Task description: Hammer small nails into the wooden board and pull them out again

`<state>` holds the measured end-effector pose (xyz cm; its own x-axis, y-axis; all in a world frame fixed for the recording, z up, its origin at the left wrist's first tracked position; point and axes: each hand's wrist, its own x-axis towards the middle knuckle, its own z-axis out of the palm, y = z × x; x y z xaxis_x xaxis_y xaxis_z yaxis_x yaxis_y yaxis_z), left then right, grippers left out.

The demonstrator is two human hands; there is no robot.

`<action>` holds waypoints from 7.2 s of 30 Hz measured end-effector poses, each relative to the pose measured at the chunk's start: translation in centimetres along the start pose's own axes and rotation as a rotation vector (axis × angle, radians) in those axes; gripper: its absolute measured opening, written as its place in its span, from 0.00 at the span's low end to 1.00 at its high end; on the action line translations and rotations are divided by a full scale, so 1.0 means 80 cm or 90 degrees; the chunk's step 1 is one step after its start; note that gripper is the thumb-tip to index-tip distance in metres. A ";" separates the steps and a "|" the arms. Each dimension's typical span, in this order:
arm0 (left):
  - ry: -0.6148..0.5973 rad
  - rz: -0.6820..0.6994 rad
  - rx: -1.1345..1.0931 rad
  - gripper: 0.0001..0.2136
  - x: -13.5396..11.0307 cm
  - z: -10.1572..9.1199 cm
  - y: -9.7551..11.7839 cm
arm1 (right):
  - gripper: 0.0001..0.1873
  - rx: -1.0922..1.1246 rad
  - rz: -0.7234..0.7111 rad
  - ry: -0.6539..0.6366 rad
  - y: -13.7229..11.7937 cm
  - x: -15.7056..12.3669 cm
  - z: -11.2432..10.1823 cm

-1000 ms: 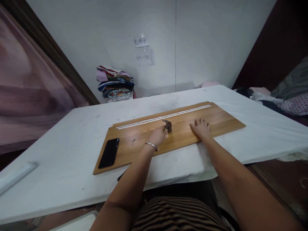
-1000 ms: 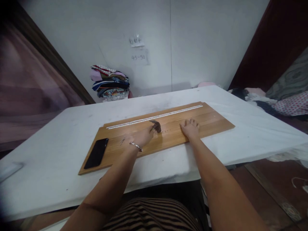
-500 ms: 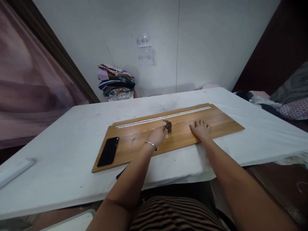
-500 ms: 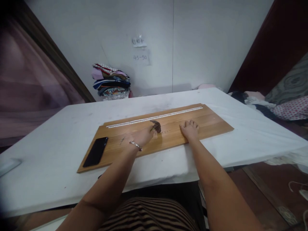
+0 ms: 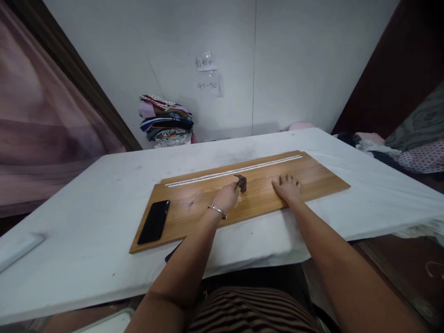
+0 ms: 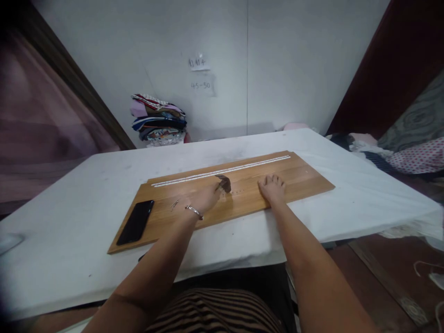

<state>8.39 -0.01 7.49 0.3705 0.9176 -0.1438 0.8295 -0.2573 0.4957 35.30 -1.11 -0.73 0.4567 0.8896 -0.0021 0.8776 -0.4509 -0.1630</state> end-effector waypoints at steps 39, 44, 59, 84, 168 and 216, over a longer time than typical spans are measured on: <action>-0.017 -0.022 0.037 0.15 -0.021 -0.019 0.021 | 0.33 0.019 0.003 0.006 -0.001 -0.004 -0.002; -0.016 -0.002 0.029 0.16 -0.017 -0.019 0.017 | 0.33 0.016 -0.002 0.008 0.000 -0.002 0.002; -0.009 0.002 0.022 0.17 -0.013 -0.016 0.012 | 0.33 0.011 -0.001 0.015 0.000 -0.002 0.002; -0.003 -0.009 0.010 0.16 -0.015 -0.018 0.010 | 0.33 0.010 0.002 0.009 -0.001 -0.002 0.001; -0.016 -0.027 0.024 0.15 -0.014 -0.015 0.015 | 0.33 0.027 -0.004 0.020 0.001 -0.001 0.003; -0.118 0.050 -0.622 0.19 0.010 -0.040 0.025 | 0.05 0.795 -0.077 -0.269 -0.128 -0.082 -0.106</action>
<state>8.98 1.18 11.08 0.5374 0.8259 -0.1706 0.1225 0.1237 0.9847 24.57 -2.92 9.28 0.1060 0.9758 -0.1914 0.0824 -0.2004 -0.9762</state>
